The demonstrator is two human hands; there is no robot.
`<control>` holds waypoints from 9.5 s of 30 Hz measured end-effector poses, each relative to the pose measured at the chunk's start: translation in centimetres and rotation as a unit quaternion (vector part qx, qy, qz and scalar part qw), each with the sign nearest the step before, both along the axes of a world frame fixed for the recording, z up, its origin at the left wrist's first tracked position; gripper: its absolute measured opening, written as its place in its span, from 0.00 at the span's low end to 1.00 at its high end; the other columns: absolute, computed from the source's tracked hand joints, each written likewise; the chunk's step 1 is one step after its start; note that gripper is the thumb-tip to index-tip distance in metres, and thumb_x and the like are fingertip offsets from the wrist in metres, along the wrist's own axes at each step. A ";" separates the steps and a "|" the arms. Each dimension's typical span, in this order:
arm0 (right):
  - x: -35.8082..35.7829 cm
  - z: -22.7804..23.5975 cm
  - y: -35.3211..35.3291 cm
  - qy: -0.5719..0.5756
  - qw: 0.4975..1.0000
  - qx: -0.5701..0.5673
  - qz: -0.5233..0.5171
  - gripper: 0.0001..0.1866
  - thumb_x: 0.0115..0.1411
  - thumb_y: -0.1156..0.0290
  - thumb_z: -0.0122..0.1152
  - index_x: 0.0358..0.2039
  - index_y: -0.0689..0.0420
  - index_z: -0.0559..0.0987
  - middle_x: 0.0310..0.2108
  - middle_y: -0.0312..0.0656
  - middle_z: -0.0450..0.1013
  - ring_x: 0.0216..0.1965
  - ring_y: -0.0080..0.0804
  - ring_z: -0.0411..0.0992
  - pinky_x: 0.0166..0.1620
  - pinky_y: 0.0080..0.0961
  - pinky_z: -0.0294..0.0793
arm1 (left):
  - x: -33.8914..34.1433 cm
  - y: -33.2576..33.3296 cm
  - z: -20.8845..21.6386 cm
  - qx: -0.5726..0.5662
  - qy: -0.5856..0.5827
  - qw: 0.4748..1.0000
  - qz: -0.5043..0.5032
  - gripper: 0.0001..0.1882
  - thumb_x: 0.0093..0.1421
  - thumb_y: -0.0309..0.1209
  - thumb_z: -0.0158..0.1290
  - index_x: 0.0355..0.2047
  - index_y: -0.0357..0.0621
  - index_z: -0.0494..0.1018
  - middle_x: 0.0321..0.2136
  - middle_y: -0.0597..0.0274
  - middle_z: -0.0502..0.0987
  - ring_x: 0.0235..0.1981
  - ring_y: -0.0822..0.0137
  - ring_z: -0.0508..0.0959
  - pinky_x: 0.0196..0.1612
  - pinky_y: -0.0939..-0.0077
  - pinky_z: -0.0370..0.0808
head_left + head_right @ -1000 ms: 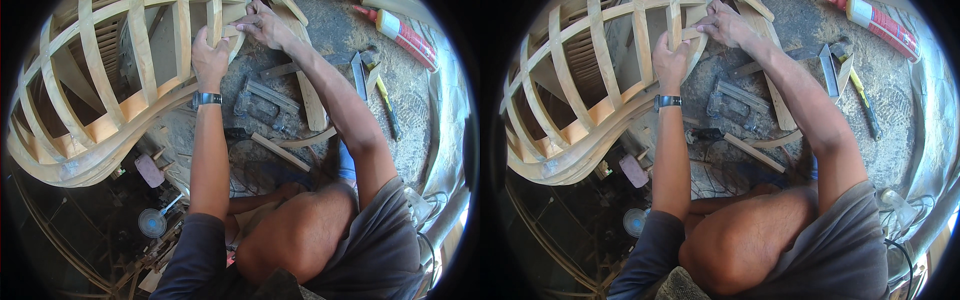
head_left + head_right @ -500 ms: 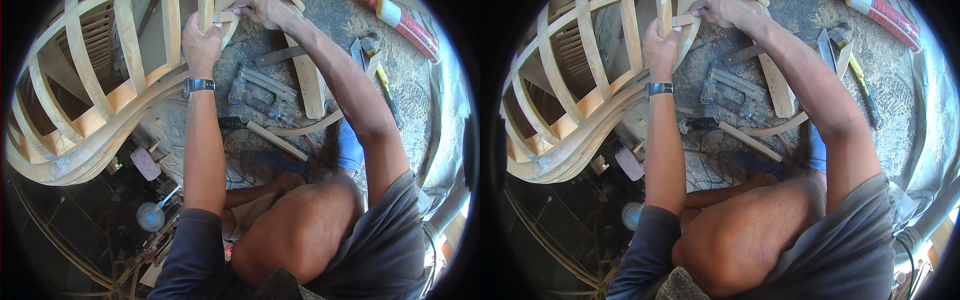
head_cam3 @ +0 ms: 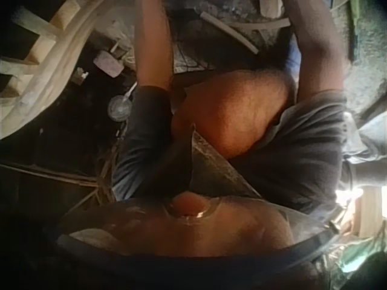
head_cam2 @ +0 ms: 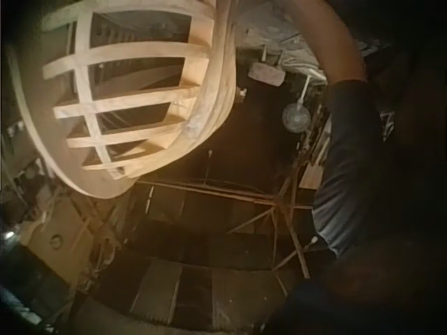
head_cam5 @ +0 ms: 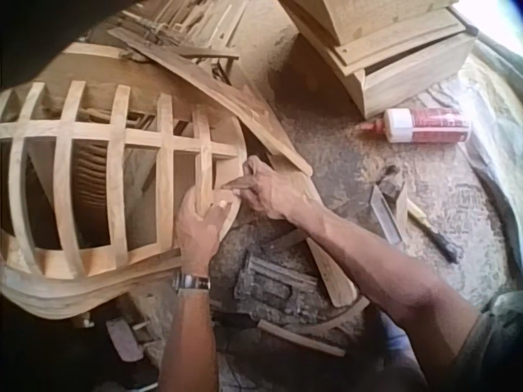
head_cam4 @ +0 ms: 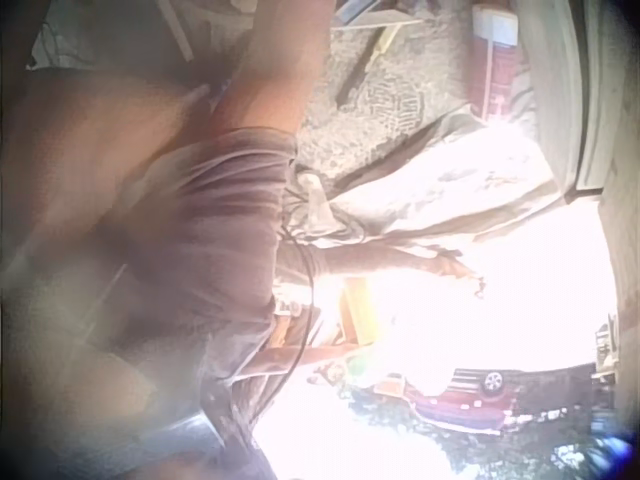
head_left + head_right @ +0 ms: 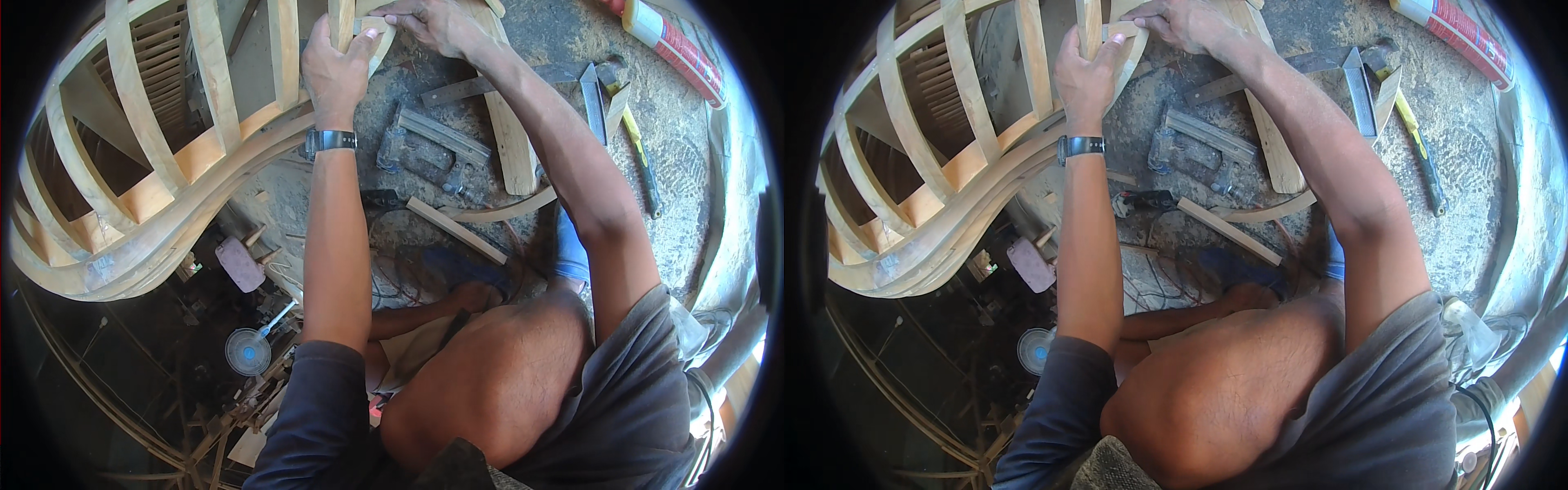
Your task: The person sands a small wooden block using a power sander, then fits the block into a curved wooden frame and hammers it into place.
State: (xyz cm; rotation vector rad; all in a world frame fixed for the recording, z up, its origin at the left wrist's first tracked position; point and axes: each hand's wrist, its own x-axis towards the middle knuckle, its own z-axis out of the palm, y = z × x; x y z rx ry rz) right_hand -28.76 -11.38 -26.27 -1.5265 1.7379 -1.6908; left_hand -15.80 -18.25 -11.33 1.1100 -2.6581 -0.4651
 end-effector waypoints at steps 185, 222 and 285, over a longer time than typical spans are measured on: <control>8.9 1.5 9.1 -0.411 0.887 0.201 0.056 0.13 0.65 0.62 0.70 0.31 0.58 0.82 0.21 0.28 0.71 0.23 0.14 0.63 0.28 0.19 0.64 | 26.3 15.2 -9.9 0.115 0.140 0.816 0.549 0.26 0.67 0.31 0.57 0.61 0.28 0.66 0.51 0.49 0.76 0.49 0.62 0.76 0.55 0.69 0.73; 5.3 2.0 2.3 -0.136 0.987 0.019 -0.088 0.22 0.69 0.69 0.55 0.63 0.51 0.71 0.49 0.51 0.75 0.48 0.56 0.75 0.52 0.45 0.78 | 3.1 6.0 4.7 -0.053 0.217 0.971 0.081 0.35 0.67 0.32 0.59 0.66 0.25 0.57 0.63 0.31 0.67 0.65 0.51 0.70 0.65 0.59 0.68; 5.8 2.5 1.2 -0.206 0.973 0.080 -0.065 0.30 0.63 0.63 0.65 0.65 0.51 0.71 0.54 0.53 0.75 0.55 0.53 0.75 0.58 0.41 0.75 | 1.7 2.7 3.4 -0.031 0.300 0.943 0.145 0.26 0.56 0.35 0.70 0.47 0.27 0.75 0.42 0.49 0.81 0.45 0.60 0.80 0.54 0.62 0.74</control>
